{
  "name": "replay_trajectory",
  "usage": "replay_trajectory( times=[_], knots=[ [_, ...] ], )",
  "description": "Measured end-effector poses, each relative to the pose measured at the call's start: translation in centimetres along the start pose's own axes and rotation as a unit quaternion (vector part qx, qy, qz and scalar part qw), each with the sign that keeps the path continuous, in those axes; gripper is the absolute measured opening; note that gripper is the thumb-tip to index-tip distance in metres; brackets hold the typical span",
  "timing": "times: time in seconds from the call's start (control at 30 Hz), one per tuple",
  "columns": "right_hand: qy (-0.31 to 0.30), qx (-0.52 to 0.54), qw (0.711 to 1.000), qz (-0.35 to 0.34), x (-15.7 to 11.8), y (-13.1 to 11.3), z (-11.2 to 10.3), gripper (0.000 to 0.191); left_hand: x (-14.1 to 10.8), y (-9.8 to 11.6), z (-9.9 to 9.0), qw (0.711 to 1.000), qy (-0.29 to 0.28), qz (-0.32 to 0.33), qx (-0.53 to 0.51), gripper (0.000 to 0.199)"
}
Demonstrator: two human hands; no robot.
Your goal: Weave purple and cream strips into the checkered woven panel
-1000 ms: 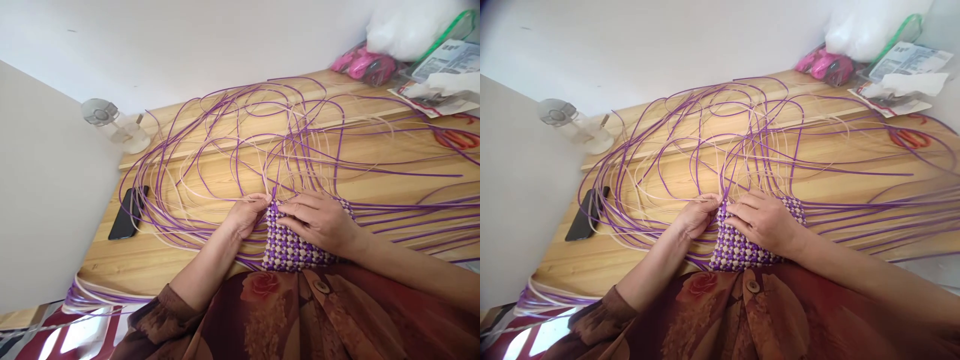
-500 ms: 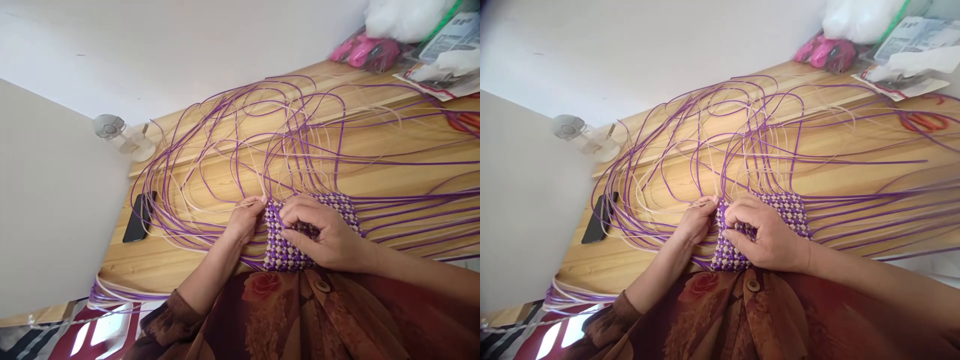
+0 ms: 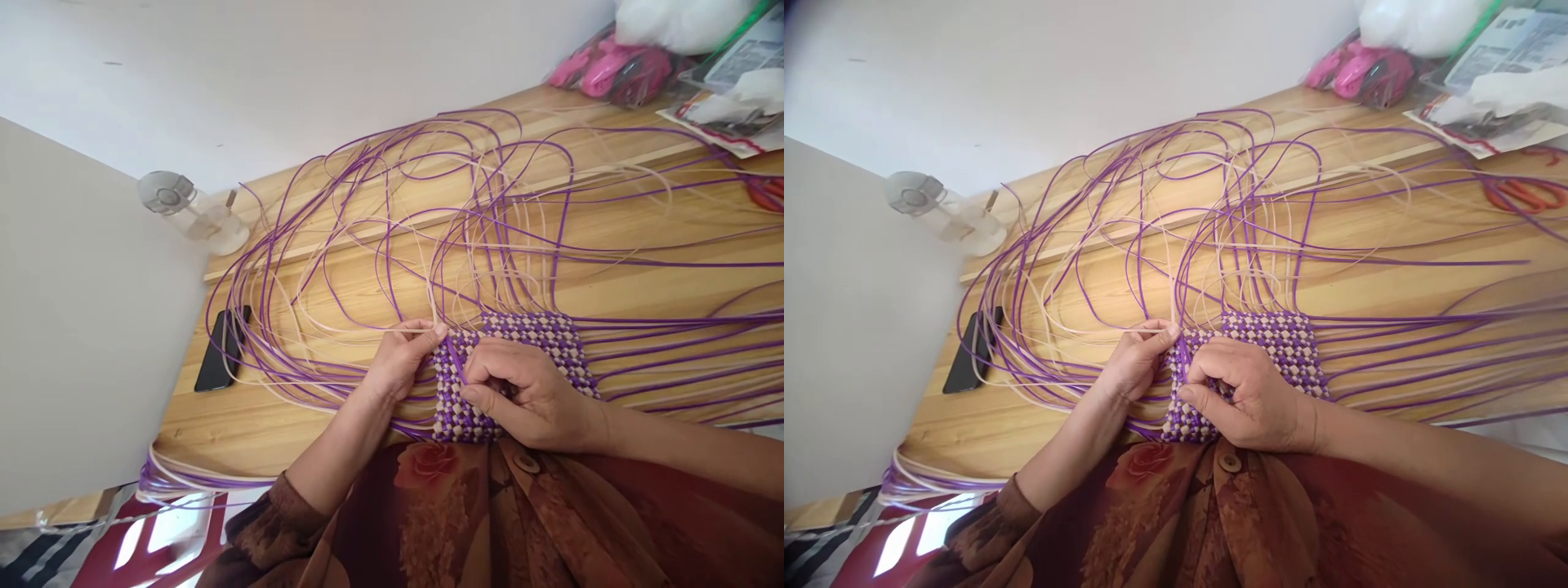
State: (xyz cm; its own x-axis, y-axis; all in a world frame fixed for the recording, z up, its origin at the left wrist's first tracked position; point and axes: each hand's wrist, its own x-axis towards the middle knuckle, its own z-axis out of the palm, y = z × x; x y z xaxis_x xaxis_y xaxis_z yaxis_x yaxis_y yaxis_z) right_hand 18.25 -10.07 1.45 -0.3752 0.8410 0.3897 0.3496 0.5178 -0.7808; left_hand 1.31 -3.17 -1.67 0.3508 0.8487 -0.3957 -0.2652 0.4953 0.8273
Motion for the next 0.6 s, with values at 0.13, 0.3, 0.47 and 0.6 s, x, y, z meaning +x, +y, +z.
replay_trajectory(
  times=[0.13,0.3,0.47,0.6],
  knots=[
    [-0.027,0.037,0.998,0.032,0.0,0.8,0.4,0.020,-0.2,-0.5,0.5,0.998,0.052,0.034,0.022,0.031],
    [-0.108,0.095,0.984,0.107,0.1,1.2,0.6,0.027,-0.2,-0.7,0.6,0.996,0.055,0.057,0.026,0.031],
    [-0.113,0.173,0.951,0.230,1.8,1.0,-0.9,0.034,0.1,-0.4,0.0,0.999,0.000,0.048,0.020,0.031],
    [-0.089,0.201,0.893,0.393,5.0,1.5,-2.8,0.022,0.0,-0.3,0.0,0.998,-0.017,0.056,0.011,0.031]
  ],
)
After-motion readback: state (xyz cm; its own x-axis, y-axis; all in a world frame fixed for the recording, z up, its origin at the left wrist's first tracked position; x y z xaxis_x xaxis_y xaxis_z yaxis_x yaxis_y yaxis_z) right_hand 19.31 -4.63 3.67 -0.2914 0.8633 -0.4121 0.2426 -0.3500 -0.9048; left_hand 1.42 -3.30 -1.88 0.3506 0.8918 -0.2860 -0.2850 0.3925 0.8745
